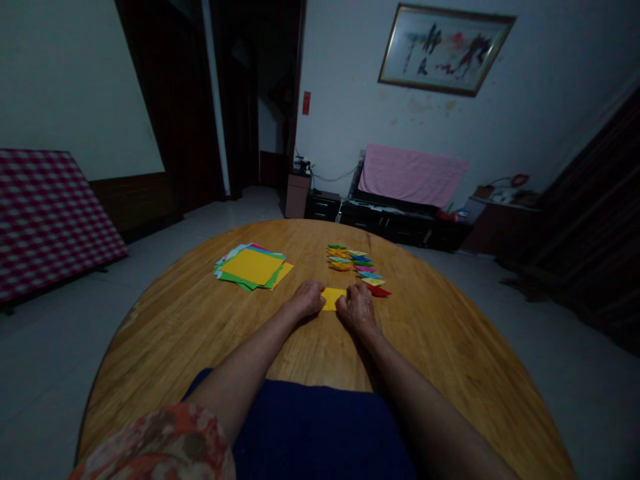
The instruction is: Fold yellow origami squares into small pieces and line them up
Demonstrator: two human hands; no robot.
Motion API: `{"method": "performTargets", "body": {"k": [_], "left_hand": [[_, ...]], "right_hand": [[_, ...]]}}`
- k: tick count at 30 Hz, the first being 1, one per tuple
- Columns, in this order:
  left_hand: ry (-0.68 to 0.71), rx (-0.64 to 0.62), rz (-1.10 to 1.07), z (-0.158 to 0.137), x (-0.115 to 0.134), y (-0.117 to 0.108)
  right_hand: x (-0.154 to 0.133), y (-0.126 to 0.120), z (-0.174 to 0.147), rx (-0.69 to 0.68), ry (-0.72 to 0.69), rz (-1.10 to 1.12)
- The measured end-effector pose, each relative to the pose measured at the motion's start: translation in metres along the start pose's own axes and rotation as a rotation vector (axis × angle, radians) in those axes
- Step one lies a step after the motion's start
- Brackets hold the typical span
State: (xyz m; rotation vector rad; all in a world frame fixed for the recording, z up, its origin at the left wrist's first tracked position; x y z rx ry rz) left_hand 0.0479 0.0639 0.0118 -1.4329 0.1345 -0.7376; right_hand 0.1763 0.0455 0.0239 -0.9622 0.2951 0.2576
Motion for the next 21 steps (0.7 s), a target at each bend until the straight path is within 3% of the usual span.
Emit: {"method": "performTargets", "body": {"k": [5, 12, 21], "left_hand": [[-0.021, -0.007, 0.001, 0.000, -0.002, 0.003], [-0.059, 0.005, -0.008, 0.001, -0.007, 0.004], [-0.070, -0.017, -0.033, -0.001, -0.007, 0.003]], "right_hand": [[0.007, 0.001, 0.001, 0.019, 0.038, 0.075], [0.010, 0.007, 0.003, -0.089, 0.110, 0.070], [0.011, 0.010, 0.006, -0.200, 0.278, 0.226]]}}
Point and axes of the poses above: each hand's wrist, its own z-axis towards the middle knuckle, its own y-axis out of the palm, x = y × z, the point moved 9 cm from there along z, towards the middle knuckle, and after that the axes turned 11 degrees about y, right-handed, at the moved point
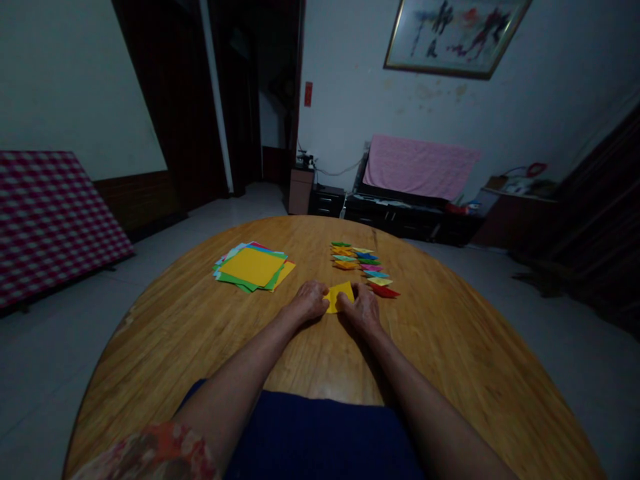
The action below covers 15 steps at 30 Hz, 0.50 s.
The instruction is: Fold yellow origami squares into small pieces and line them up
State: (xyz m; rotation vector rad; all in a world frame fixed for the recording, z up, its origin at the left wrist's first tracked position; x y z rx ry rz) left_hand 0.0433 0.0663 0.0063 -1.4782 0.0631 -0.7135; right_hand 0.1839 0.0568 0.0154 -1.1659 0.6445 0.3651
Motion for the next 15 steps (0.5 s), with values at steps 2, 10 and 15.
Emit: {"method": "performTargets", "body": {"k": [2, 10, 15], "left_hand": [[0.012, -0.009, 0.003, -0.001, 0.002, -0.001], [0.097, -0.005, 0.012, -0.001, 0.006, 0.001], [0.109, -0.020, -0.001, -0.003, 0.009, 0.000]], "right_hand": [[-0.002, 0.001, 0.000, 0.004, 0.032, -0.026], [0.000, 0.003, 0.010, -0.021, 0.079, -0.122], [0.001, 0.007, 0.012, -0.084, 0.120, -0.137]]}}
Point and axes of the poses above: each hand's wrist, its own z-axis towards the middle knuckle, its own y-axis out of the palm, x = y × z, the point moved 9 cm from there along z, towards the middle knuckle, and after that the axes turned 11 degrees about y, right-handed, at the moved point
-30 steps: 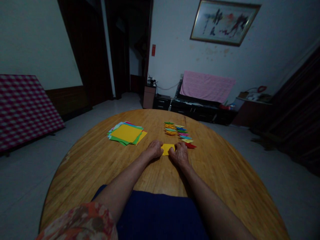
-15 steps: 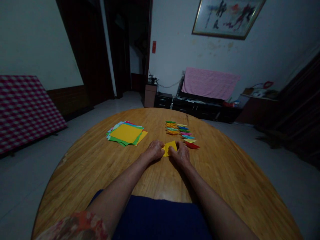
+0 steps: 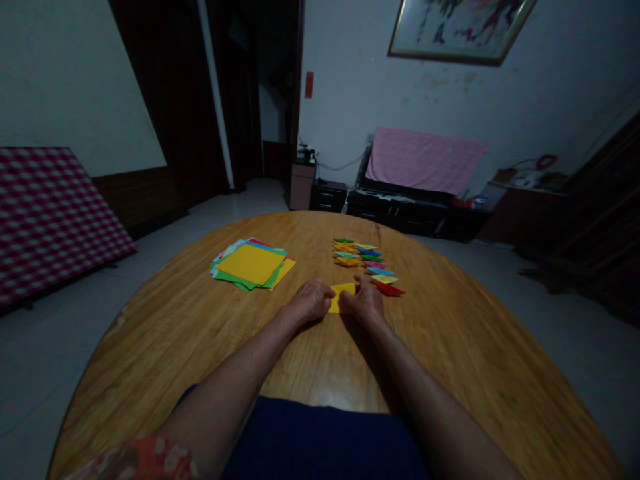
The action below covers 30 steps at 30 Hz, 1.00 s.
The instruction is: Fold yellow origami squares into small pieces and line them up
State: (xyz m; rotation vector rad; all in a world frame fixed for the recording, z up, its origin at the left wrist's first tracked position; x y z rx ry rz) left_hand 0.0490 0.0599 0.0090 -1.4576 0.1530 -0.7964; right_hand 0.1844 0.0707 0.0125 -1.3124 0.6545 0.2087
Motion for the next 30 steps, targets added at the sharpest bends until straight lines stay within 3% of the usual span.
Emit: {"method": "performTargets", "body": {"k": [13, 21, 30], "left_hand": [[0.029, -0.110, 0.049, 0.006, 0.003, 0.002], [-0.061, -0.041, -0.022, 0.004, -0.003, -0.007], [-0.115, -0.019, -0.091, 0.005, -0.004, -0.012]], "right_hand": [[-0.015, -0.003, -0.017, 0.110, -0.275, 0.010], [-0.021, -0.002, -0.027, 0.107, -0.444, 0.054], [-0.020, 0.001, -0.030, 0.088, -0.506, 0.064]]}}
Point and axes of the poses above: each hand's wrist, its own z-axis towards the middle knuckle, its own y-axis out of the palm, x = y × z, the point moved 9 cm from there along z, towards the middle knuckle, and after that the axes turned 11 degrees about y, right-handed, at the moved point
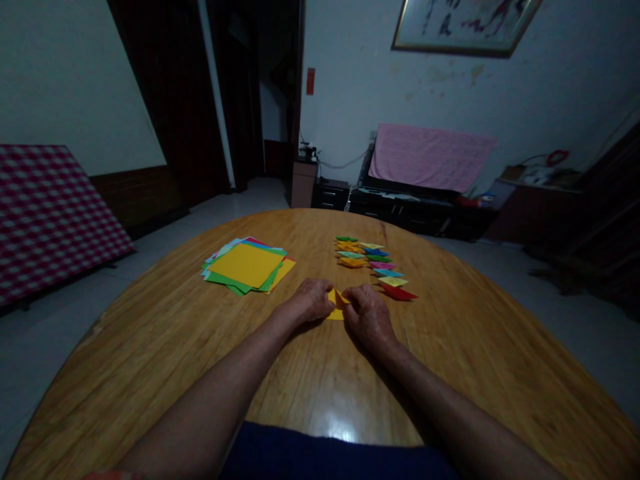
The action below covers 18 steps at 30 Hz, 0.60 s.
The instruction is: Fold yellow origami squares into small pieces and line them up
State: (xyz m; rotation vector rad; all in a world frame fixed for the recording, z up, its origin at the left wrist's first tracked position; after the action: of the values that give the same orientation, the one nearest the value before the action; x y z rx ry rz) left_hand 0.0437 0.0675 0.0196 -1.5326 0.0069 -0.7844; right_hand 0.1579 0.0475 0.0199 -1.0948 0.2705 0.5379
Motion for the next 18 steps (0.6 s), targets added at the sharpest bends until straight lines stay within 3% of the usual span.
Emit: {"method": "performTargets", "body": {"k": [18], "left_hand": [[0.025, -0.042, 0.003, 0.005, 0.000, 0.004]], "right_hand": [[-0.016, -0.001, -0.004, -0.028, -0.151, 0.044]]}}
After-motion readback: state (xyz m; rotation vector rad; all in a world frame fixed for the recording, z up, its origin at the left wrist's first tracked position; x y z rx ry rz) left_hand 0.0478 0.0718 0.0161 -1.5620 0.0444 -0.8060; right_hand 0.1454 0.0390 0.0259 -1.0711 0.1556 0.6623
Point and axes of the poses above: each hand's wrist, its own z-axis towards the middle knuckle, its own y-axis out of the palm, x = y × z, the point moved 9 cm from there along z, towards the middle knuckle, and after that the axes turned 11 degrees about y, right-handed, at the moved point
